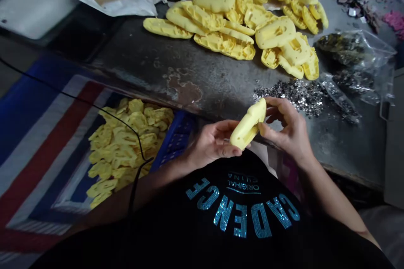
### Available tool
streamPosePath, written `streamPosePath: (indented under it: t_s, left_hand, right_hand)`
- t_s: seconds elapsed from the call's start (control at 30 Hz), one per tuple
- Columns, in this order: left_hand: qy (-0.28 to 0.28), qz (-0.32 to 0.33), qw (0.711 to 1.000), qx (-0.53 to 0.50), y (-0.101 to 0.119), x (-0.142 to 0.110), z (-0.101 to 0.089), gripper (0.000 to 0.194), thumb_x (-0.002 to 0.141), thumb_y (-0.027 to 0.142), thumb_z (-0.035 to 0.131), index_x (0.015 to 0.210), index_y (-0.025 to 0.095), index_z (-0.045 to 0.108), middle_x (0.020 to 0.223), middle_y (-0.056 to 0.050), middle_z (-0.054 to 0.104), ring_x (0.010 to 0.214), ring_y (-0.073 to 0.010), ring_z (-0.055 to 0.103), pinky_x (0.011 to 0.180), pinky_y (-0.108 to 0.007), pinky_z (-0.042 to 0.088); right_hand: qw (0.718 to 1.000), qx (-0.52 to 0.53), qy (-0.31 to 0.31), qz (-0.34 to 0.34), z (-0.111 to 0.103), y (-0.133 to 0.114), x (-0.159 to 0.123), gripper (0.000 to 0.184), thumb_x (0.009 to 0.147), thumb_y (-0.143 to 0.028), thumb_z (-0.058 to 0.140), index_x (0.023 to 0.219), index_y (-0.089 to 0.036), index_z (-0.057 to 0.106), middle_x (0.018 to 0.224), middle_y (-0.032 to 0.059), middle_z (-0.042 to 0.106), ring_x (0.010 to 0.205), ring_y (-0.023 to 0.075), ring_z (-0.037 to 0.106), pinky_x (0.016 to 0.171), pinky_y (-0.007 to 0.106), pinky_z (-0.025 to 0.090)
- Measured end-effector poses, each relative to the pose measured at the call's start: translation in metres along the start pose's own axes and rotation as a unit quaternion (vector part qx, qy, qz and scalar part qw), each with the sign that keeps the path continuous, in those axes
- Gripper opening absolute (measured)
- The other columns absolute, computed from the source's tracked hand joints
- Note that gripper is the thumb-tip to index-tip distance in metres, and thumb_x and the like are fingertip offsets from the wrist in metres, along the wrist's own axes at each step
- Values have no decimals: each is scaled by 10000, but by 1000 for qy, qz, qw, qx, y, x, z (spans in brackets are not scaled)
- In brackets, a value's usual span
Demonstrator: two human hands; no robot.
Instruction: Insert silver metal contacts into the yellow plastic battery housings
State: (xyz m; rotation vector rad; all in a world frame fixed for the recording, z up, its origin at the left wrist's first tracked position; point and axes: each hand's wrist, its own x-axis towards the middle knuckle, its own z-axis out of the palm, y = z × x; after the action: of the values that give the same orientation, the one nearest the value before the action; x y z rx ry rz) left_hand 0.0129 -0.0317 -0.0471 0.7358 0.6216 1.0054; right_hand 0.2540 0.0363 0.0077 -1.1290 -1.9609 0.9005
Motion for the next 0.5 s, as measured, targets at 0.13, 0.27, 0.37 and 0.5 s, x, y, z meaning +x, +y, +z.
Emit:
streamPosePath:
  t_s: [0.13,0.27,0.37,0.5]
  left_hand:
    - [73,96,992,21,12,-6,-12,668,698,324,1086,1225,243,683,1188,-52,837,993,-254,868,807,-309,734]
    - [165,162,956,181,23,-42,-45,676,629,209,1089,1186,226,707,1243,-66,816,1071,-236,844,890,-293,732]
    - [286,128,932,183,21,-91,-81,625,602,223,1087,1126,243,748,1193,-51,857,985,-272,875,848,-362,766]
    - [383,125,898,177,8,-154,-130,417,789,217,963,1110,284,705,1046,32,883,853,-265,889,795,-440,788]
  right_hand:
    - [997,33,-62,-14,17,-4,31,512,942,-443,901,1412,-311,748,1269,47,790,1033,209,776,899,380,652]
    - [990,64,-121,-43,28,8,67,648,958,-460,891,1552,-346,658,1400,66,801,1208,254,789,943,401,660]
    - [988,-94,-73,-97,27,27,108,392,1010,-437,799,1366,-278,764,1243,87,824,1098,271,775,925,447,644]
    - [910,-399,-31,-107,28,48,165,324,1049,-333,661,1347,-245,754,1331,148,774,1244,382,668,1064,595,545]
